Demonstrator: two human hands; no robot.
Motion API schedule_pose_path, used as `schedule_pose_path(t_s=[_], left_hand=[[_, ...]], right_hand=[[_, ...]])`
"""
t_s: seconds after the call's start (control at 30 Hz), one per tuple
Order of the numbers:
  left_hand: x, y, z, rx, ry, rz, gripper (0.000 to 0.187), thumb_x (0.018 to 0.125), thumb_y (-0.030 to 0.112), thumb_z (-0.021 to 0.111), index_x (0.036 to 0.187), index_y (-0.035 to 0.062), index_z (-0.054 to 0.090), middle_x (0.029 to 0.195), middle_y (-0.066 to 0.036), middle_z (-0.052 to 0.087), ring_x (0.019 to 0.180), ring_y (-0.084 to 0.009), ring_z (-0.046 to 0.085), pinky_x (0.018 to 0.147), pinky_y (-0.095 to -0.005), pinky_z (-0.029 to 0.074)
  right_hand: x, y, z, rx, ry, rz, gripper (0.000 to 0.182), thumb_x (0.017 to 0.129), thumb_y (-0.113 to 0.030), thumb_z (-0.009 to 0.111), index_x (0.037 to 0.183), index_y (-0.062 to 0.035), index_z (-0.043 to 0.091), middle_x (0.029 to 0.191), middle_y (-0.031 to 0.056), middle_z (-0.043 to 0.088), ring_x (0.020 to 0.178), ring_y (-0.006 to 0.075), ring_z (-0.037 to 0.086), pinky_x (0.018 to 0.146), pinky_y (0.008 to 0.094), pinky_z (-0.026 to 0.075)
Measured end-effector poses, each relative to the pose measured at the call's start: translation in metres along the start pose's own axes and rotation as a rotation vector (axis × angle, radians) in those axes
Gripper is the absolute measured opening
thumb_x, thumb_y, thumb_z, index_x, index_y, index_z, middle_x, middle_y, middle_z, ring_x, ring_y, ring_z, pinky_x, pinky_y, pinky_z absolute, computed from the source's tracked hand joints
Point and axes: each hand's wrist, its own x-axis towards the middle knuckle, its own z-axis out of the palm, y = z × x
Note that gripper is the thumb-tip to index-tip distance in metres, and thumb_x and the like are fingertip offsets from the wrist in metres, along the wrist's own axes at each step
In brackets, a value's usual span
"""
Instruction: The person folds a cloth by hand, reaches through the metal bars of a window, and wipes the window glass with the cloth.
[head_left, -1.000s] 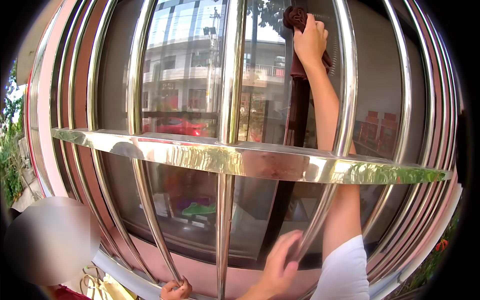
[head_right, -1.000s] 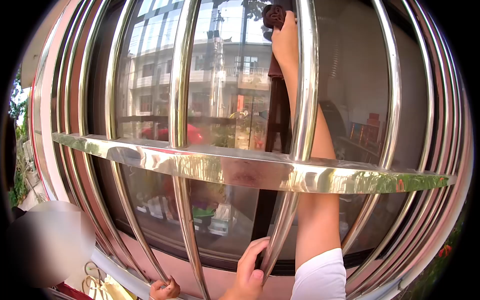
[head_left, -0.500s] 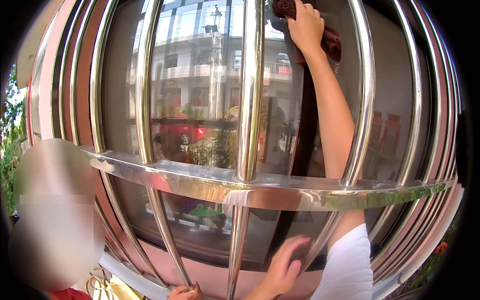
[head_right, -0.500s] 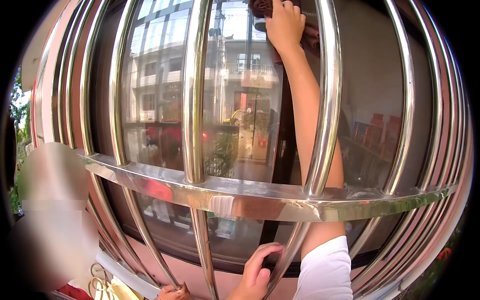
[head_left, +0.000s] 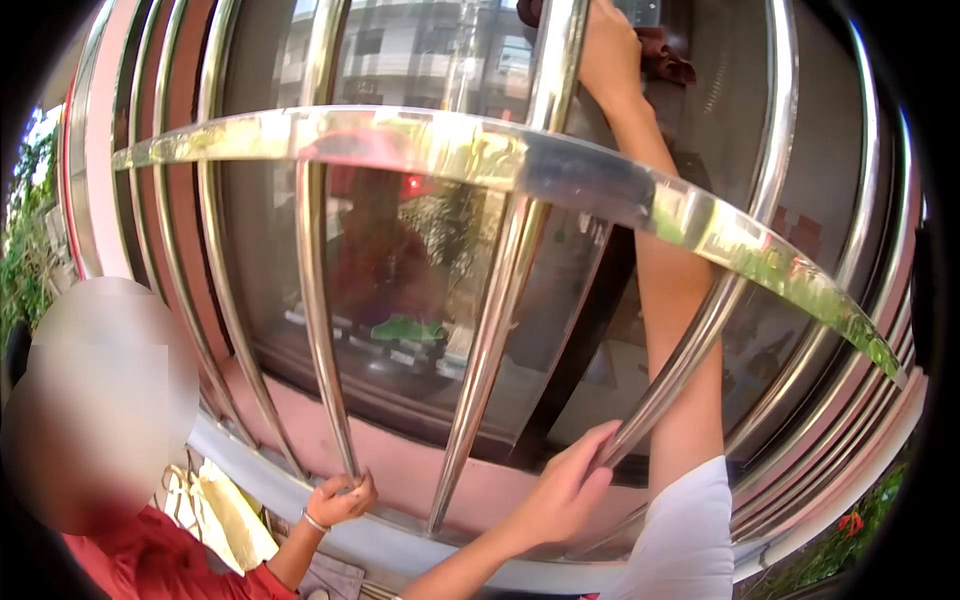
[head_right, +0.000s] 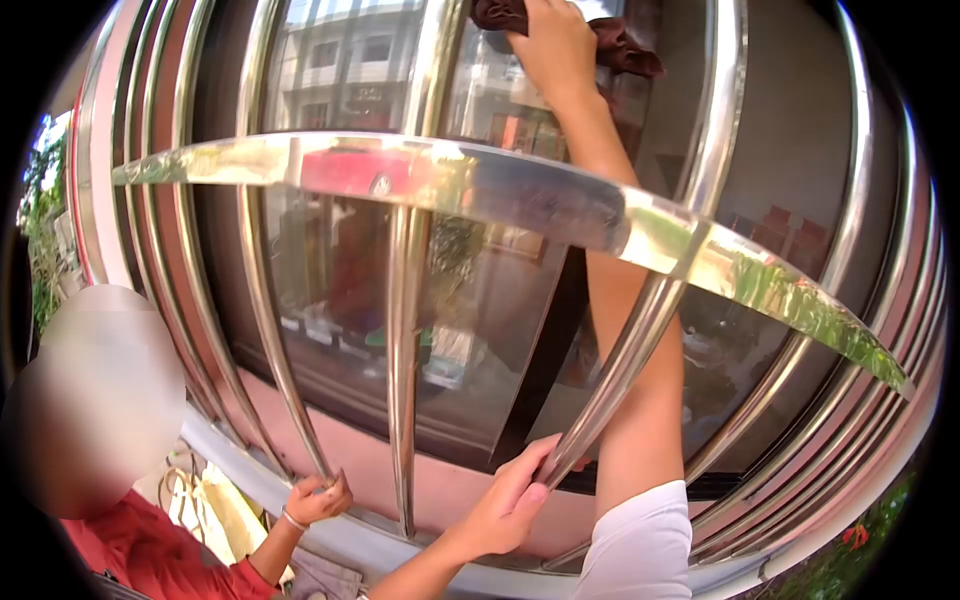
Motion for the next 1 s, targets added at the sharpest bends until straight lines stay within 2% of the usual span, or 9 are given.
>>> schedule_pose_path(t_s=[0.1, 0.17, 0.23, 0.43, 0.5, 0.63, 0.8, 0.83, 1.0], left_hand=[[0.001, 0.010, 0.003, -0.190, -0.024, -0.058, 0.051, 0.096, 0.036, 0.037, 0.125, -0.0058, 0.041, 0.102, -0.014, 0.056, 0.090, -0.0200, 0.054, 0.084, -0.0327, 0.043], [-0.001, 0.010, 0.003, -0.128, 0.026, -0.097, 0.041, 0.096, 0.032, 0.039, 0.118, -0.0028, 0.046, 0.075, -0.003, 0.046, 0.067, -0.0116, 0.040, 0.063, -0.0261, 0.037], [0.000, 0.012, 0.007, -0.061, 0.052, -0.075, 0.035, 0.095, 0.028, 0.042, 0.112, -0.0016, 0.047, 0.072, -0.001, 0.042, 0.065, -0.0099, 0.035, 0.059, -0.0246, 0.032], [0.003, 0.020, 0.012, -0.039, 0.129, -0.083, 0.013, 0.090, 0.011, 0.048, 0.099, 0.0016, 0.049, 0.071, 0.001, 0.041, 0.064, -0.0071, 0.034, 0.058, -0.0229, 0.031], [0.002, 0.018, 0.015, -0.038, 0.156, -0.118, 0.012, 0.090, 0.011, 0.048, 0.098, 0.0018, 0.049, 0.072, 0.001, 0.041, 0.066, -0.0072, 0.034, 0.059, -0.0225, 0.032], [0.002, 0.020, 0.014, -0.058, 0.154, -0.107, 0.013, 0.091, 0.015, 0.048, 0.097, 0.0035, 0.049, 0.071, 0.003, 0.039, 0.065, -0.0061, 0.033, 0.058, -0.0214, 0.031], [0.002, 0.016, 0.012, -0.060, 0.134, -0.105, 0.017, 0.091, 0.018, 0.049, 0.097, 0.0014, 0.050, 0.071, 0.000, 0.043, 0.065, -0.0073, 0.037, 0.060, -0.0226, 0.034], [0.002, 0.016, 0.012, -0.055, 0.148, -0.116, 0.018, 0.091, 0.016, 0.051, 0.097, -0.0009, 0.050, 0.072, -0.004, 0.047, 0.067, -0.0093, 0.041, 0.064, -0.0243, 0.038], [0.003, 0.015, 0.011, -0.086, 0.134, -0.134, 0.017, 0.092, 0.016, 0.049, 0.094, -0.0007, 0.049, 0.072, -0.004, 0.046, 0.067, -0.0089, 0.039, 0.063, -0.0245, 0.037]], right_hand=[[-0.029, -0.011, 0.012, 0.059, 0.017, -0.020, 0.033, 0.070, -0.011, 0.065, 0.100, -0.0003, 0.058, 0.094, 0.0193, 0.060, 0.090, 0.0389, 0.056, 0.076, 0.0451, 0.046], [-0.051, -0.027, 0.012, 0.042, -0.021, 0.002, 0.034, 0.070, -0.013, 0.066, 0.101, -0.0028, 0.059, 0.095, 0.0169, 0.060, 0.091, 0.0369, 0.057, 0.076, 0.0445, 0.046], [-0.075, -0.040, 0.011, 0.026, -0.061, 0.038, 0.035, 0.070, -0.016, 0.068, 0.102, -0.0053, 0.060, 0.096, 0.0145, 0.061, 0.091, 0.0349, 0.057, 0.076, 0.0440, 0.047], [-0.141, -0.076, -0.002, -0.187, -0.272, 0.144, 0.038, 0.069, -0.025, 0.073, 0.104, -0.0127, 0.062, 0.099, 0.0072, 0.063, 0.092, 0.0289, 0.059, 0.076, 0.0424, 0.047], [-0.163, -0.086, -0.006, 0.139, -0.120, 0.088, 0.039, 0.063, -0.018, 0.075, 0.099, -0.0122, 0.062, 0.095, 0.0051, 0.061, 0.090, 0.0270, 0.058, 0.075, 0.0395, 0.048], [-0.199, -0.103, -0.015, 0.177, -0.272, 0.055, 0.042, 0.056, -0.009, 0.075, 0.095, -0.0123, 0.058, 0.090, 0.0031, 0.055, 0.087, 0.0247, 0.056, 0.074, 0.0361, 0.048], [-0.247, -0.123, -0.027, 0.222, -0.257, 0.060, 0.049, 0.048, -0.007, 0.074, 0.094, -0.0102, 0.056, 0.091, 0.0031, 0.053, 0.086, 0.0240, 0.055, 0.072, 0.0348, 0.048], [-0.261, -0.128, -0.027, 0.226, -0.251, 0.063, 0.048, 0.048, -0.007, 0.073, 0.093, -0.0100, 0.057, 0.089, 0.0027, 0.054, 0.085, 0.0237, 0.055, 0.070, 0.0344, 0.048], [-0.284, -0.130, -0.039, 0.349, -0.324, 0.031, 0.043, 0.051, -0.008, 0.071, 0.092, -0.0100, 0.058, 0.089, 0.0025, 0.055, 0.085, 0.0224, 0.055, 0.068, 0.0337, 0.049]])
